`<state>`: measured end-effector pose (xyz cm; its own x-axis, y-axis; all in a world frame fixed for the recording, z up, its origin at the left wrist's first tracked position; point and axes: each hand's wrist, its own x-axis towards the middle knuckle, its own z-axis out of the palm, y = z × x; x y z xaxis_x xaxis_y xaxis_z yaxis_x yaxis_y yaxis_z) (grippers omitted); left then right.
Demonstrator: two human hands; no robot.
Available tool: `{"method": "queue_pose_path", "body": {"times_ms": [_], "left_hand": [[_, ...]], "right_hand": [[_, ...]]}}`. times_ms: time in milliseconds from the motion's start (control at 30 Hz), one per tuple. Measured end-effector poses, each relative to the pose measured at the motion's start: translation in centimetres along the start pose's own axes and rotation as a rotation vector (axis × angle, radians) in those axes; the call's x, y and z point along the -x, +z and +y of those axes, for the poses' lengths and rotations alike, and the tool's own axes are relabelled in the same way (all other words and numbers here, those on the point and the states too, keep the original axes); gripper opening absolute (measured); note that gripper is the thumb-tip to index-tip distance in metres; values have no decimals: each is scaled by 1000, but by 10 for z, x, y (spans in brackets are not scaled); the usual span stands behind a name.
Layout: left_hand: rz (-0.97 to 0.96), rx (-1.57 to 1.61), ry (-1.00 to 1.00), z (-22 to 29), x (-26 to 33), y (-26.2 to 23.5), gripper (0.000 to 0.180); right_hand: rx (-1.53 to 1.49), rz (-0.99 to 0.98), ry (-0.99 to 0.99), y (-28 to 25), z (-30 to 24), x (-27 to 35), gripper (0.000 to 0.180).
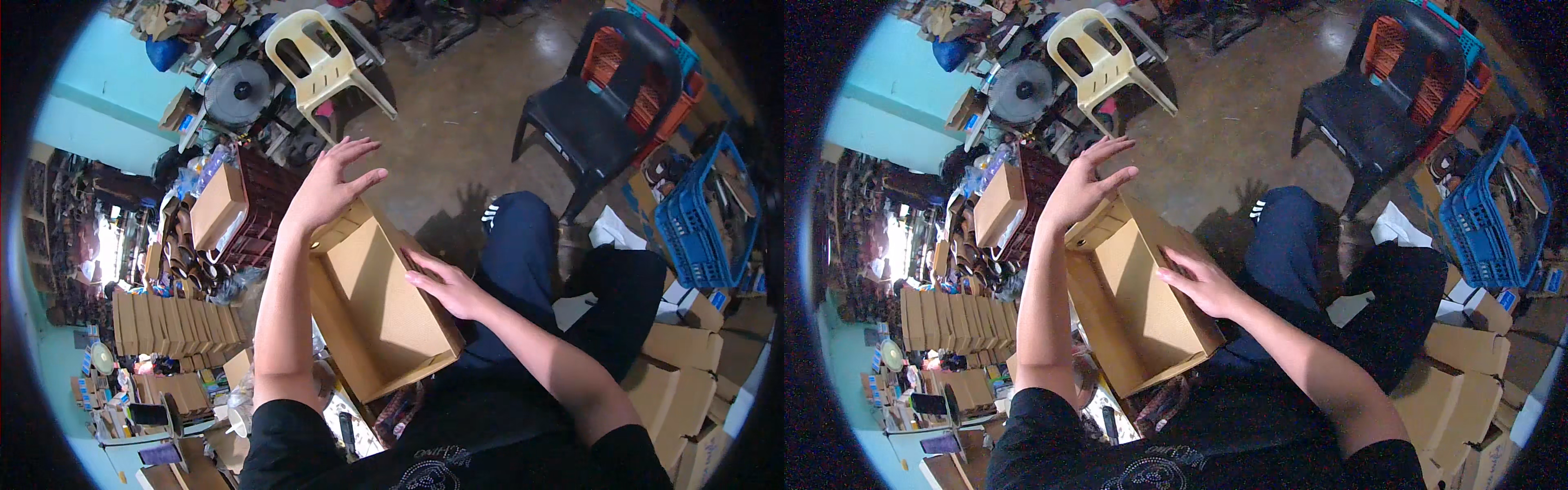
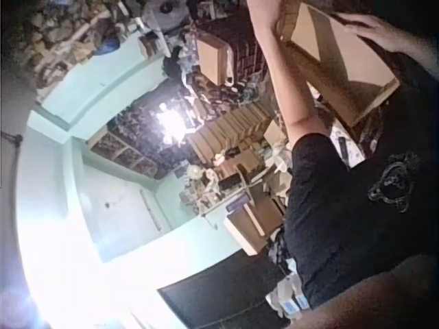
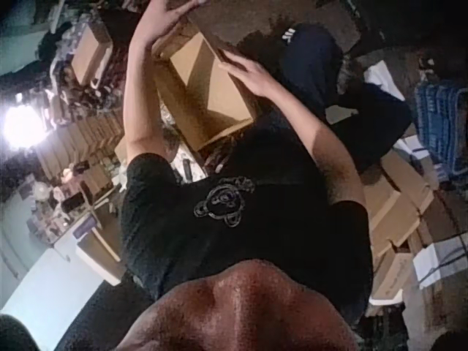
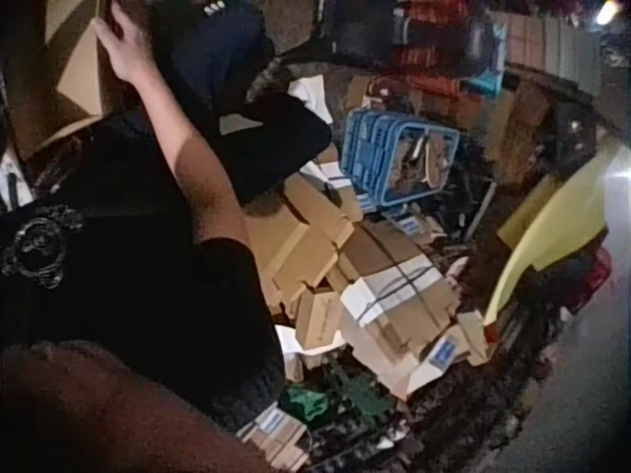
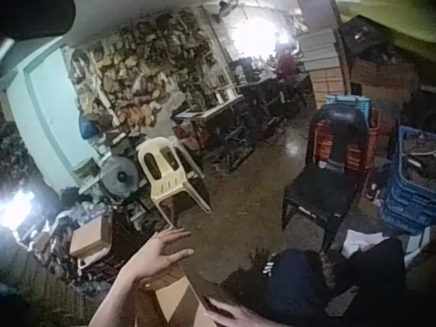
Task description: Folding and assembling cardboard boxes.
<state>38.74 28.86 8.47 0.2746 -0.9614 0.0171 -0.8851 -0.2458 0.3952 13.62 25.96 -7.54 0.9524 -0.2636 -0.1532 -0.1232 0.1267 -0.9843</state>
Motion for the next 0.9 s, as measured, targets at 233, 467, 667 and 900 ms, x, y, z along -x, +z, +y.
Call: {"method": "queue_pose_path", "body": {"times_ms": [233, 467, 667, 900], "left_hand": [[-133, 35, 111, 30, -16, 11, 55], [-379, 122, 297, 86, -67, 41, 54], [-559, 125, 525, 155, -97, 64, 49], [-708, 55, 812, 260, -123, 139, 50]], "right_hand": [[-235, 243, -99, -90, 11, 103, 48], [-138, 1042, -35, -171, 47, 294, 43], [-7, 1516, -97, -143, 76, 394, 31], [740, 1878, 595, -83, 123, 496, 50]]}}
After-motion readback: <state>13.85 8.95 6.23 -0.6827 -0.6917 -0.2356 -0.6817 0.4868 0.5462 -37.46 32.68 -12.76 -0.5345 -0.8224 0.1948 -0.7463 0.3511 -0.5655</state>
